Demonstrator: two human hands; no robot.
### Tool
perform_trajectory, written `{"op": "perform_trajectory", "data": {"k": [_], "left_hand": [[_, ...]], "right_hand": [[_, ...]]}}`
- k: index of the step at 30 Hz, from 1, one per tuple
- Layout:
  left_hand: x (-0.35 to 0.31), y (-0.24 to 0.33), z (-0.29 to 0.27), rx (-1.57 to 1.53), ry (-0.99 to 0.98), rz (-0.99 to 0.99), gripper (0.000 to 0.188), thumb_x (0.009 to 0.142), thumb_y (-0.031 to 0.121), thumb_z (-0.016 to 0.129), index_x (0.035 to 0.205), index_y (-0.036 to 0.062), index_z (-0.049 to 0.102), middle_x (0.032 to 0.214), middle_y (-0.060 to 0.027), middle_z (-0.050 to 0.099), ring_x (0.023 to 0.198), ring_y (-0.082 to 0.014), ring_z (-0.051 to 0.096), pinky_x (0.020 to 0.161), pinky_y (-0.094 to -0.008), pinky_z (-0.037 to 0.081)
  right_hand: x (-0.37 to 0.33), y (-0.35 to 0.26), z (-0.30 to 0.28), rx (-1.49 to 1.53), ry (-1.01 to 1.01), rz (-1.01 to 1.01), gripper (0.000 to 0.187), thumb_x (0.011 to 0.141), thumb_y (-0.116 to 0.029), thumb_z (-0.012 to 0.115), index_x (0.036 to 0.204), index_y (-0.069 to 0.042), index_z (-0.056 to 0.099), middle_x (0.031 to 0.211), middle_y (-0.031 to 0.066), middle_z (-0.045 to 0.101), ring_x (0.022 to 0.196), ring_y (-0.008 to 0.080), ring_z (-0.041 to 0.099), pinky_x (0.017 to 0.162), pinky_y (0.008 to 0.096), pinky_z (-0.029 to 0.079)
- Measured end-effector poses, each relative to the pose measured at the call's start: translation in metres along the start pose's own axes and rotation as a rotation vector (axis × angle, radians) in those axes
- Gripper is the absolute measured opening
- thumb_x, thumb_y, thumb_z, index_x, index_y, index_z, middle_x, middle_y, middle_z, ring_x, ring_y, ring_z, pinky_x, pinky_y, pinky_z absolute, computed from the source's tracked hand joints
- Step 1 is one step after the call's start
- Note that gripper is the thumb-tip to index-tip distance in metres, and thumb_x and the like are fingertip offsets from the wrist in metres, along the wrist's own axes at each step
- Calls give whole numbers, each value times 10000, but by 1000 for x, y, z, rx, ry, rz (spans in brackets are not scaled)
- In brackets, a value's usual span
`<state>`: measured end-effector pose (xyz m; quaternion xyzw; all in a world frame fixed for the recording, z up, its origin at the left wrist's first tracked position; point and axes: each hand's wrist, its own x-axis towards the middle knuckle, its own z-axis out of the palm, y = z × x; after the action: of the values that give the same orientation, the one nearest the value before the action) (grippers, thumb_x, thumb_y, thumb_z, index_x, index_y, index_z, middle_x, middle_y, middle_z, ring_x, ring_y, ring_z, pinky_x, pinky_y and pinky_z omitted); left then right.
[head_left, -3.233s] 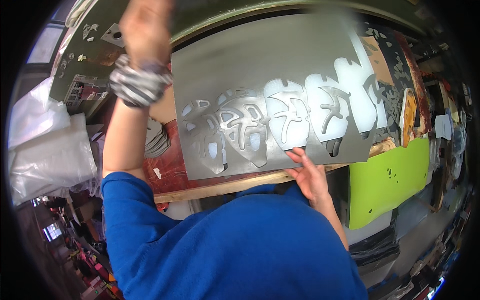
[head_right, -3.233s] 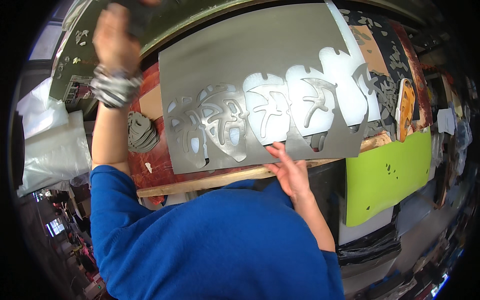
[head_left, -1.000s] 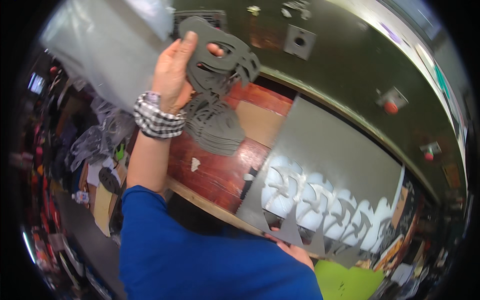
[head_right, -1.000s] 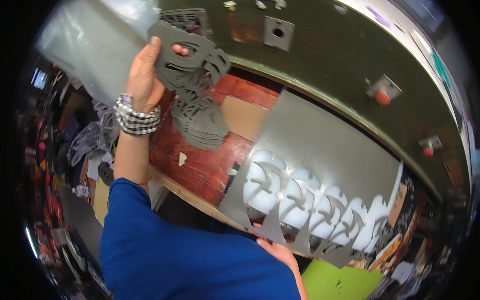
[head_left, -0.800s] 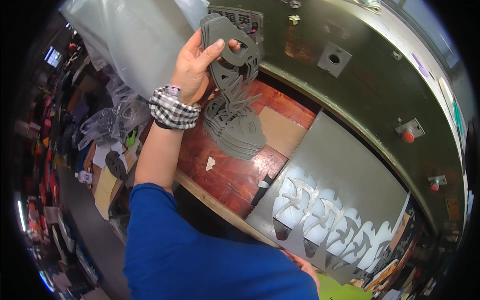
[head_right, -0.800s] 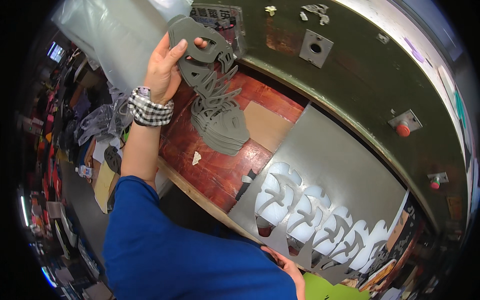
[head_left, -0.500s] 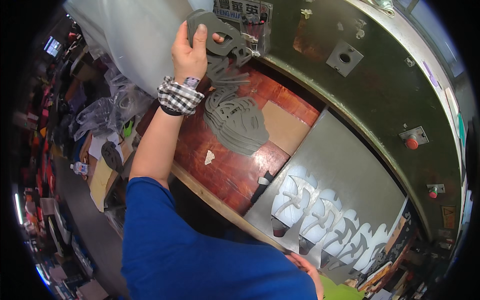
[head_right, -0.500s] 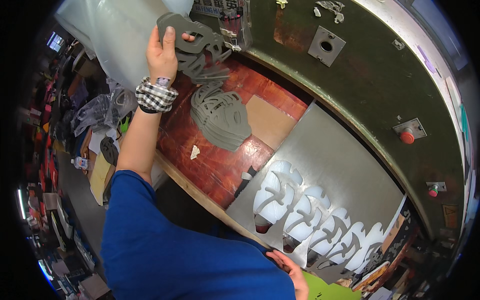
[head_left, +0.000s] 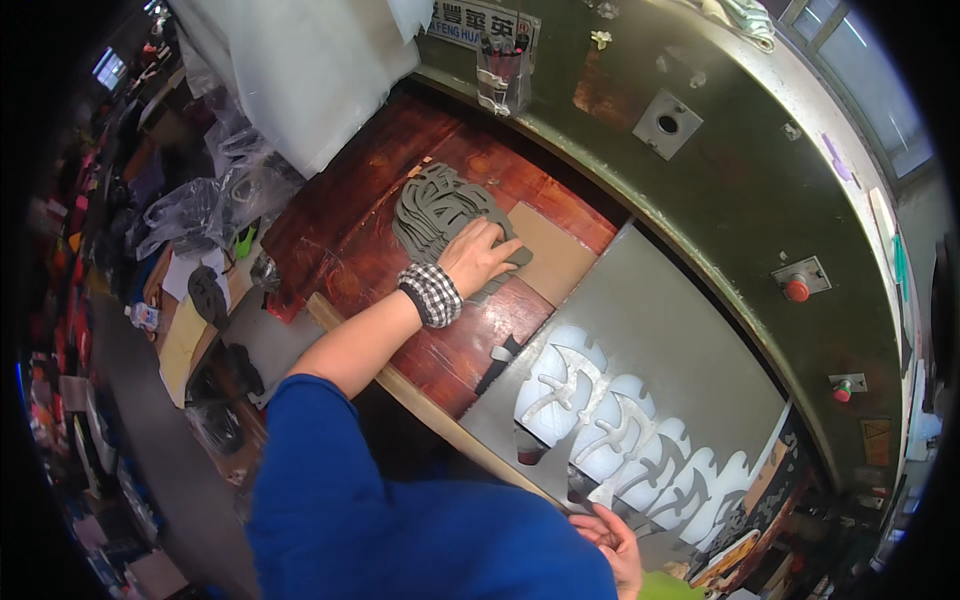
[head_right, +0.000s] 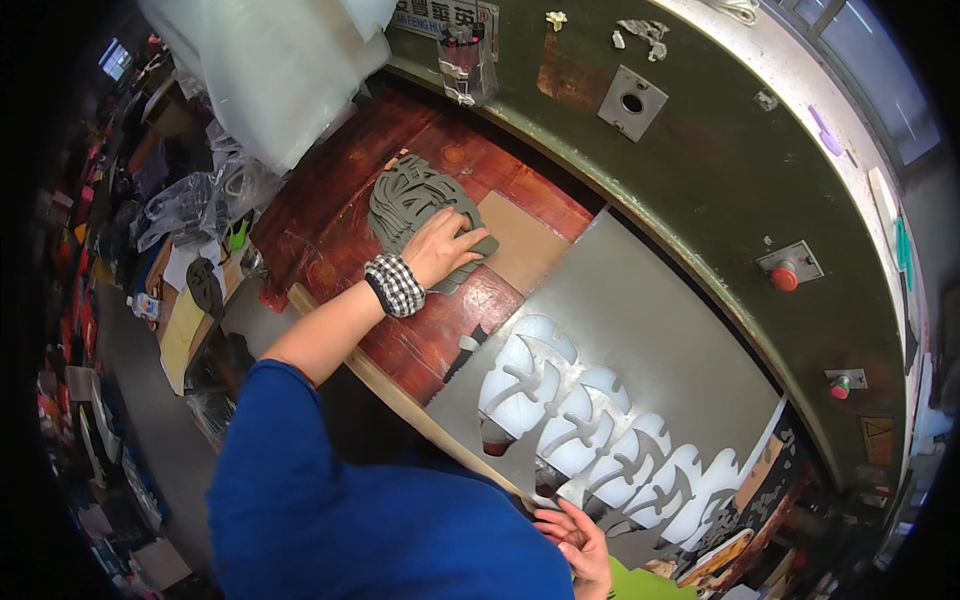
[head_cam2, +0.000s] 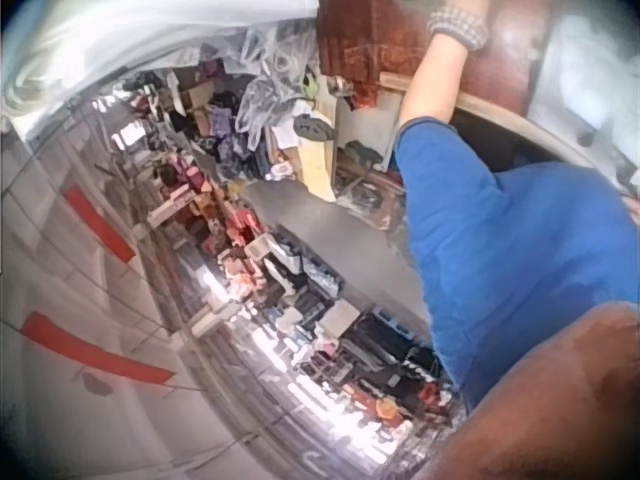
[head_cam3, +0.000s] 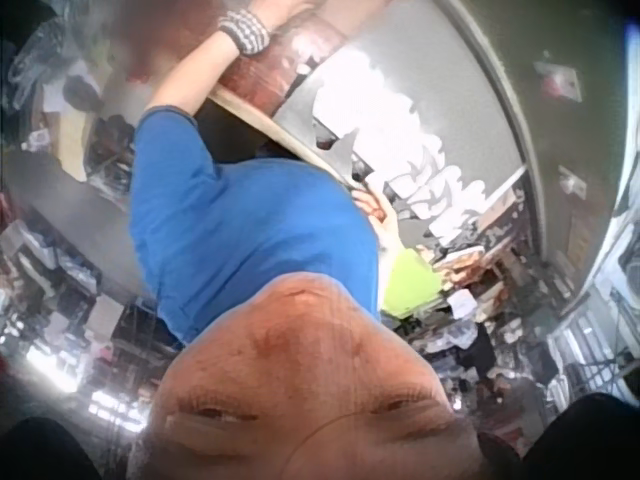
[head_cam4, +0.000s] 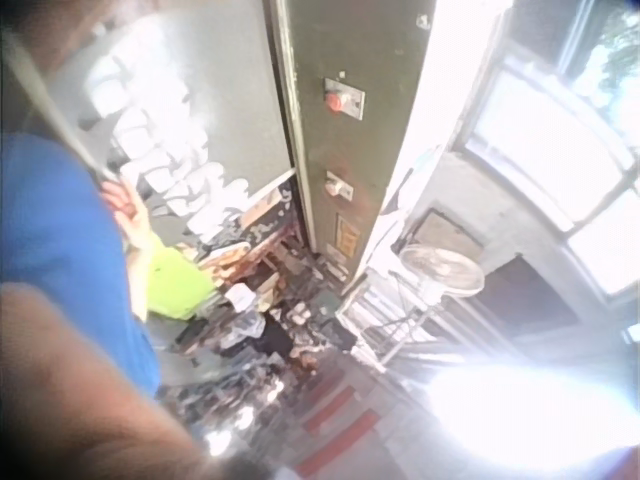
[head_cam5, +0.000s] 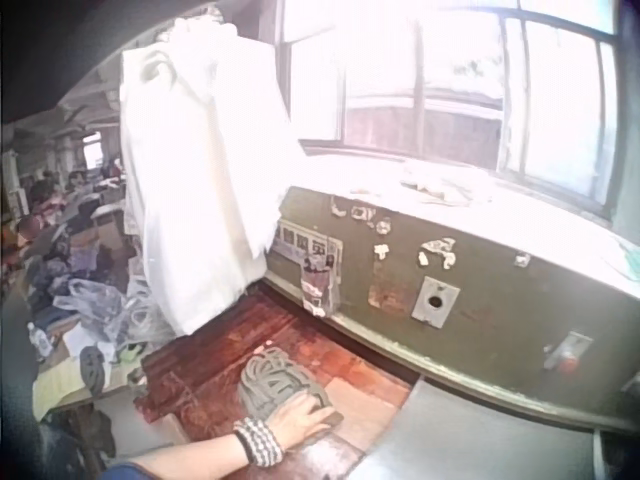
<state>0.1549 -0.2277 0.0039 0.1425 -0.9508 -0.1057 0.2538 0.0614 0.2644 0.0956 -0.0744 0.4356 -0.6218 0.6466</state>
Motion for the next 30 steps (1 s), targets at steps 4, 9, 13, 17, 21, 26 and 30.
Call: {"op": "perform_trajectory", "data": {"k": [4,9,13,17,21,26,30], "left_hand": [[4,25,-24,101,2,-65,501,726,239,757,1164,65,584,1025,-142,521,988,-304,518,870,-432,453],[-33,126,-34,-72,-2,6,300,764,181,715,1019,65,605,859,-101,548,842,-282,555,715,-375,473],[-64,190,-22,5,-99,-222,311,723,155,748,997,55,640,938,-103,557,907,-286,549,751,-373,485],[-69,196,-12,104,-92,-294,439,706,141,743,1117,47,623,1038,-164,559,975,-343,545,824,-435,474],[-64,170,-8,36,-98,-390,562,764,71,712,1289,35,514,1111,-245,579,1007,-407,563,883,-448,459],[-93,126,-29,-373,-326,-478,504,852,44,634,1311,-27,439,1162,-178,590,1021,-258,593,859,-369,484],[-95,101,-41,-300,-946,-714,736,761,349,770,1319,-23,466,1226,-207,592,1151,-310,541,1020,-387,377]], "right_hand": [[-34,4,-33,-127,155,-159,639,881,-108,637,1428,5,329,1257,309,524,1088,419,596,879,516,523],[-97,26,-122,-337,1202,-518,377,924,-125,615,1248,41,518,1083,191,635,932,252,648,808,371,553],[-128,50,-187,-880,1640,-523,304,879,-82,653,1130,72,577,1050,152,632,973,203,601,789,294,515],[-120,52,-198,-735,1555,-425,307,843,-109,698,1084,28,565,738,31,616,652,88,544,606,248,451],[-109,47,-178,-886,1519,-503,234,809,-149,730,957,-4,621,616,8,566,549,92,483,537,277,422],[-172,64,-157,-366,1158,-356,131,874,-135,678,861,-31,599,596,-41,527,538,38,438,485,239,361],[-217,61,-158,-273,1249,-270,251,889,-217,673,788,-6,584,573,-16,524,550,54,474,505,247,398]]}}
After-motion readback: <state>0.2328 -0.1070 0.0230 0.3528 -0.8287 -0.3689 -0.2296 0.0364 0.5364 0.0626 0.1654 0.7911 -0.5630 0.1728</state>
